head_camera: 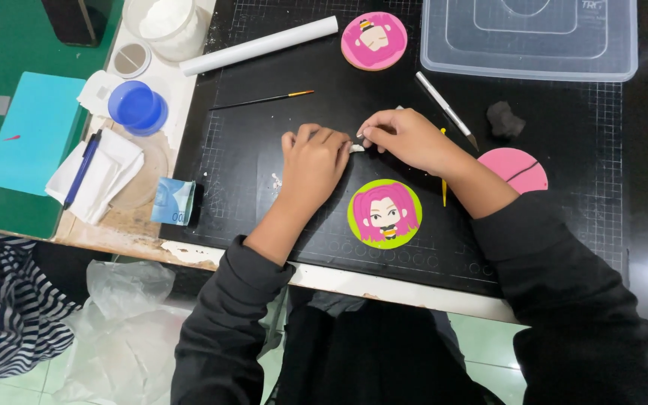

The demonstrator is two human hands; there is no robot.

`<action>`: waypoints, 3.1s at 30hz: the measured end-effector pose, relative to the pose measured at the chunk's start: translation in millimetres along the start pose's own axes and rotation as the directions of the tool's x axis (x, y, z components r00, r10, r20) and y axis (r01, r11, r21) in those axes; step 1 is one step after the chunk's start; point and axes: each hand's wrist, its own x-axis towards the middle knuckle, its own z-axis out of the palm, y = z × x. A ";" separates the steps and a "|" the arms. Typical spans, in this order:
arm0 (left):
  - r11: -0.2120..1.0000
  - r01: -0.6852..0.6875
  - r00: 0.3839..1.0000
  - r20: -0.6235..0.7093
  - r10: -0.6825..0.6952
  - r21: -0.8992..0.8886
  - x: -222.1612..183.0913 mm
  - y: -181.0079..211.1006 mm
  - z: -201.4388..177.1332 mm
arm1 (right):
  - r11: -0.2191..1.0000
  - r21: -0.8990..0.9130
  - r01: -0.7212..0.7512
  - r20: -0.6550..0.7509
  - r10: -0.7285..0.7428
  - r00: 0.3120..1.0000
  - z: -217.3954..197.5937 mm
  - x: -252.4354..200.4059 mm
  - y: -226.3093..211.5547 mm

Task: Decorating a fondant character face by rolling and placing small white fondant pieces for highlights and details.

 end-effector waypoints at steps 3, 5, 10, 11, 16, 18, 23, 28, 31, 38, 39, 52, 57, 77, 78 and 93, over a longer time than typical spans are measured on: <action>0.998 0.040 0.998 0.044 -0.038 -0.037 -0.7 -1.3 -1.6 | 0.998 0.054 -0.021 0.002 0.021 1.000 -0.8 -4.4 -8.3; 0.984 0.112 0.990 0.100 -0.099 -0.137 0.5 -1.0 -8.4 | 0.989 0.141 -0.034 0.005 0.033 0.999 -0.6 -7.1 -11.6; 0.891 0.293 0.955 0.151 -0.255 -0.346 -7.3 10.8 -56.0 | 0.981 0.153 0.118 -0.026 -0.115 0.993 1.0 -31.6 -10.0; 0.821 0.330 0.944 0.156 -0.291 -0.466 -10.5 15.9 -70.1 | 0.979 0.137 0.153 -0.033 -0.150 0.988 1.8 -39.1 -11.7; 0.077 0.208 0.918 0.167 -0.361 -0.975 -53.6 58.4 -60.3 | 0.905 0.033 0.423 -0.052 -0.421 0.905 16.0 -98.4 -33.6; -0.254 0.100 0.886 0.203 -0.418 -0.962 -66.1 79.7 -41.2 | 0.846 -0.012 0.532 -0.024 -0.532 0.846 29.2 -113.0 -30.1; -0.969 -0.080 0.815 0.544 -0.199 -0.234 -66.7 117.0 -19.8 | 0.647 -0.387 0.657 -0.172 -0.750 0.638 59.8 -129.5 -6.9; -0.984 -0.165 0.811 0.558 -0.174 -0.068 -63.0 126.6 -20.0 | 0.558 -0.563 0.609 -0.108 -0.781 0.615 65.9 -131.9 9.4; -0.982 -0.186 0.822 0.544 -0.169 -0.024 -64.2 128.4 -19.2 | 0.547 -0.592 0.592 -0.081 -0.771 0.631 64.6 -133.3 13.4; -0.981 -0.191 0.843 0.510 -0.170 -0.011 -65.9 129.0 -20.1 | 0.330 -0.775 0.538 0.029 -0.832 0.553 53.9 -142.3 15.6; -0.981 -0.196 0.841 0.513 -0.173 -0.010 -65.9 127.1 -21.3 | 0.332 -0.773 0.541 0.032 -0.831 0.555 51.9 -143.8 17.9; -0.972 -0.207 0.837 0.493 -0.235 -0.112 -66.8 117.4 -23.9 | 0.379 -0.693 0.613 -0.036 -0.867 0.497 57.7 -148.0 27.2; -0.974 -0.202 0.846 0.483 -0.226 -0.102 -67.3 119.8 -22.9 | 0.398 -0.699 0.594 -0.045 -0.854 0.518 56.7 -145.3 34.0; -0.977 -0.205 0.872 0.445 -0.205 -0.049 -73.7 119.5 -23.0 | 0.428 -0.648 0.631 -0.101 -0.868 0.486 53.8 -137.6 25.4; -0.978 -0.202 0.872 0.446 -0.201 -0.047 -74.1 119.7 -24.0 | 0.430 -0.649 0.627 -0.104 -0.867 0.487 53.4 -138.6 24.3; -0.978 -0.207 0.866 0.465 -0.181 0.006 -71.2 119.1 -22.4 | 0.446 -0.632 0.634 -0.103 -0.859 0.501 49.7 -136.9 23.2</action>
